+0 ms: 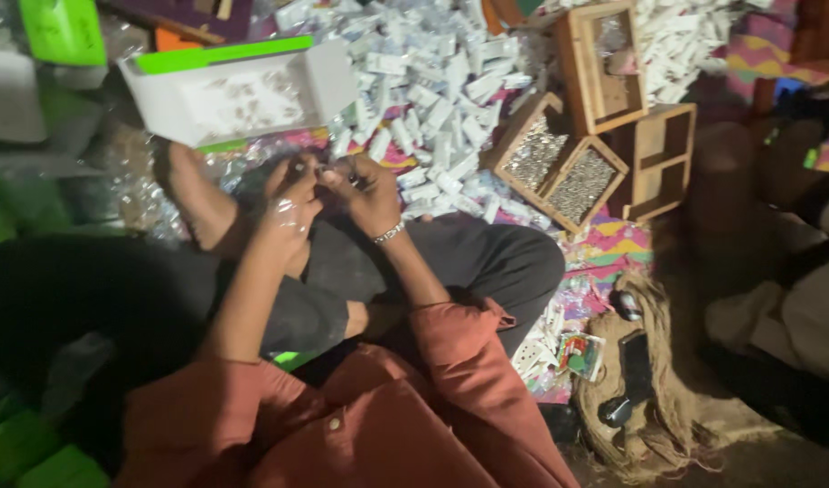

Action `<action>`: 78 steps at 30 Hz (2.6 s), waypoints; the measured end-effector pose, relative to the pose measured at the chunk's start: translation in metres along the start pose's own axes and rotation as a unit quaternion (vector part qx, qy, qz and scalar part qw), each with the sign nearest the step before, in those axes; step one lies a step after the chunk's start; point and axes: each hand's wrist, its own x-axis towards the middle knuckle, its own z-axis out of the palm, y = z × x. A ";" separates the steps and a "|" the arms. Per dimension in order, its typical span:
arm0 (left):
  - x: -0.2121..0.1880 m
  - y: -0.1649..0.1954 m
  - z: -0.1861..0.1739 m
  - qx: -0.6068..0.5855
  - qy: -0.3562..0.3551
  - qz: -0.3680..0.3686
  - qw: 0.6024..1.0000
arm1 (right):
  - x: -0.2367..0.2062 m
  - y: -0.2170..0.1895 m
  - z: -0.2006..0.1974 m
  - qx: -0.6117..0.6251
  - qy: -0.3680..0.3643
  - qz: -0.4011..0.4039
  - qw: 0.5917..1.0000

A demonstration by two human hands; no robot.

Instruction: The person sits on the floor and repeatedly picks up small white plastic casings and metal pins from a pile. They insert the pins into the casings by hand and place the assembled units into a nearby box. The process is repetitive and involves handling many small parts.

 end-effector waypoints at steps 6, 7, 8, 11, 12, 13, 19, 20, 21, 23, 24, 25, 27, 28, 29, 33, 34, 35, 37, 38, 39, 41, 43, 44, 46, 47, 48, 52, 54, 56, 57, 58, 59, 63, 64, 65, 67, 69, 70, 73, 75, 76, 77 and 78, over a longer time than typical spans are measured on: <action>0.003 -0.005 0.011 0.056 -0.038 0.042 0.997 | 0.013 0.001 -0.003 0.214 0.021 0.211 0.953; 0.002 -0.005 0.011 0.037 -0.020 0.054 0.998 | 0.014 0.001 -0.005 0.275 0.001 0.217 0.937; 0.001 -0.005 0.009 0.021 -0.005 0.069 0.997 | 0.015 0.002 -0.006 0.209 -0.021 0.176 0.962; -0.003 0.000 0.002 -0.039 -0.012 0.092 0.995 | 0.009 0.000 -0.010 0.049 -0.059 0.071 0.994; -0.003 0.003 0.001 -0.062 -0.021 0.101 0.993 | 0.007 -0.002 -0.007 0.035 -0.067 0.043 0.996; -0.004 0.004 0.003 -0.055 0.007 0.063 0.996 | 0.005 -0.004 -0.005 0.020 -0.074 0.015 0.997; -0.005 0.009 0.020 0.070 0.000 0.009 0.998 | 0.004 -0.011 0.002 -0.101 0.034 0.047 0.993; -0.005 0.010 0.023 0.068 -0.020 0.016 0.997 | 0.005 -0.010 0.002 -0.107 0.050 0.067 0.991; -0.007 0.011 0.026 0.066 -0.039 0.022 0.997 | 0.007 -0.009 0.002 -0.114 0.064 0.087 0.988; -0.013 0.011 0.031 0.135 -0.079 0.042 0.987 | 0.011 -0.004 0.001 -0.102 0.115 0.110 0.982; -0.017 0.011 0.033 0.168 -0.095 0.053 0.980 | 0.016 0.000 -0.001 -0.083 0.151 0.113 0.979; -0.021 0.011 0.035 0.171 -0.114 0.057 0.977 | 0.020 0.004 -0.002 -0.062 0.185 0.116 0.974; -0.031 0.011 0.038 0.182 -0.147 0.060 0.971 | 0.019 0.011 -0.007 -0.137 0.157 0.059 0.976; -0.035 0.013 0.039 0.145 -0.134 0.027 0.980 | 0.019 0.015 -0.009 -0.116 0.148 0.065 0.980; -0.035 0.017 0.039 0.106 -0.121 0.000 0.987 | 0.020 0.018 -0.011 -0.094 0.139 0.065 0.984; -0.037 0.027 0.040 -0.008 -0.178 -0.082 0.981 | 0.028 0.028 -0.019 0.047 0.230 0.129 0.964; -0.036 0.030 0.040 -0.010 -0.166 -0.074 0.983 | 0.031 0.030 -0.025 0.105 0.272 0.179 0.940; -0.035 0.031 0.039 -0.014 -0.153 -0.070 0.986 | 0.034 0.031 -0.031 0.161 0.311 0.231 0.908; -0.034 0.032 0.036 -0.017 -0.118 -0.040 0.992 | 0.030 0.030 -0.037 0.153 0.220 0.195 0.943; -0.031 0.034 0.034 -0.013 -0.099 -0.008 0.995 | 0.030 0.027 -0.040 0.150 0.171 0.173 0.958; -0.027 0.035 0.031 -0.008 -0.081 0.023 0.996 | 0.028 0.024 -0.041 0.076 0.089 0.120 0.986; -0.021 0.036 0.025 0.015 -0.036 0.030 0.999 | 0.021 0.015 -0.040 -0.075 -0.074 0.016 0.994; -0.016 0.032 0.022 0.052 0.001 0.030 0.998 | 0.017 0.005 -0.035 -0.096 -0.085 -0.075 0.989; -0.015 0.028 0.021 0.077 0.016 0.028 0.997 | 0.015 0.001 -0.031 -0.105 -0.092 -0.121 0.983; -0.013 0.022 0.018 0.067 -0.012 0.008 0.998 | 0.014 -0.004 -0.024 -0.054 -0.132 -0.011 0.990; -0.013 0.020 0.016 0.031 -0.052 -0.010 0.998 | 0.015 -0.004 -0.021 -0.027 -0.151 0.044 0.987; -0.012 0.017 0.015 -0.005 -0.092 -0.029 0.995 | 0.015 -0.004 -0.020 -0.012 -0.158 0.074 0.985; -0.010 0.014 0.009 -0.037 -0.140 -0.118 0.982 | 0.016 0.001 -0.029 0.020 -0.195 0.086 0.977; -0.010 0.014 0.009 -0.052 -0.167 -0.135 0.975 | 0.021 0.001 -0.035 0.008 -0.221 0.081 0.972; -0.009 0.015 0.012 -0.069 -0.145 -0.124 0.979 | 0.030 -0.003 -0.034 -0.019 -0.250 0.122 0.960; -0.010 0.017 0.013 -0.077 -0.133 -0.118 0.981 | 0.036 -0.006 -0.031 -0.013 -0.221 0.099 0.970; -0.009 0.019 0.014 -0.086 -0.104 -0.096 0.986 | 0.043 -0.010 -0.025 -0.006 -0.191 0.075 0.979; -0.009 0.020 0.015 -0.096 -0.076 -0.073 0.990 | 0.051 -0.013 -0.019 0.001 -0.161 0.051 0.986; -0.005 0.029 0.015 -0.116 -0.033 -0.021 0.993 | 0.068 -0.020 0.001 0.027 -0.088 0.078 0.993; -0.004 0.028 0.015 -0.112 -0.011 -0.010 0.994 | 0.068 -0.020 0.003 -0.010 -0.090 0.085 0.992; -0.003 0.026 0.015 -0.109 0.008 0.001 0.994 | 0.065 -0.018 0.004 -0.049 -0.091 0.091 0.990; 0.005 0.020 0.019 -0.105 0.025 0.039 0.993 | 0.051 -0.013 -0.001 -0.130 -0.170 0.109 0.971; 0.009 0.012 0.020 -0.101 0.029 0.084 0.991 | 0.038 -0.006 -0.005 -0.186 -0.208 0.038 0.959; 0.008 0.009 0.019 -0.116 0.007 0.069 0.991 | 0.030 -0.003 -0.007 -0.201 -0.206 -0.041 0.957; 0.007 0.004 0.014 -0.101 -0.057 0.011 0.993 | 0.024 0.005 -0.011 -0.228 -0.175 -0.091 0.953; 0.004 0.003 0.008 -0.020 -0.071 -0.046 0.996 | 0.027 0.007 -0.022 -0.254 -0.195 -0.031 0.947; 0.003 0.001 0.010 0.035 -0.052 -0.044 0.997 | 0.029 0.007 -0.030 -0.269 -0.226 0.014 0.936; 0.003 0.000 0.011 0.089 -0.031 -0.039 0.995 | 0.032 0.006 -0.040 -0.281 -0.257 0.060 0.923; 0.003 -0.002 0.013 0.143 -0.009 -0.035 0.989 | 0.035 0.004 -0.053 -0.256 -0.280 0.083 0.922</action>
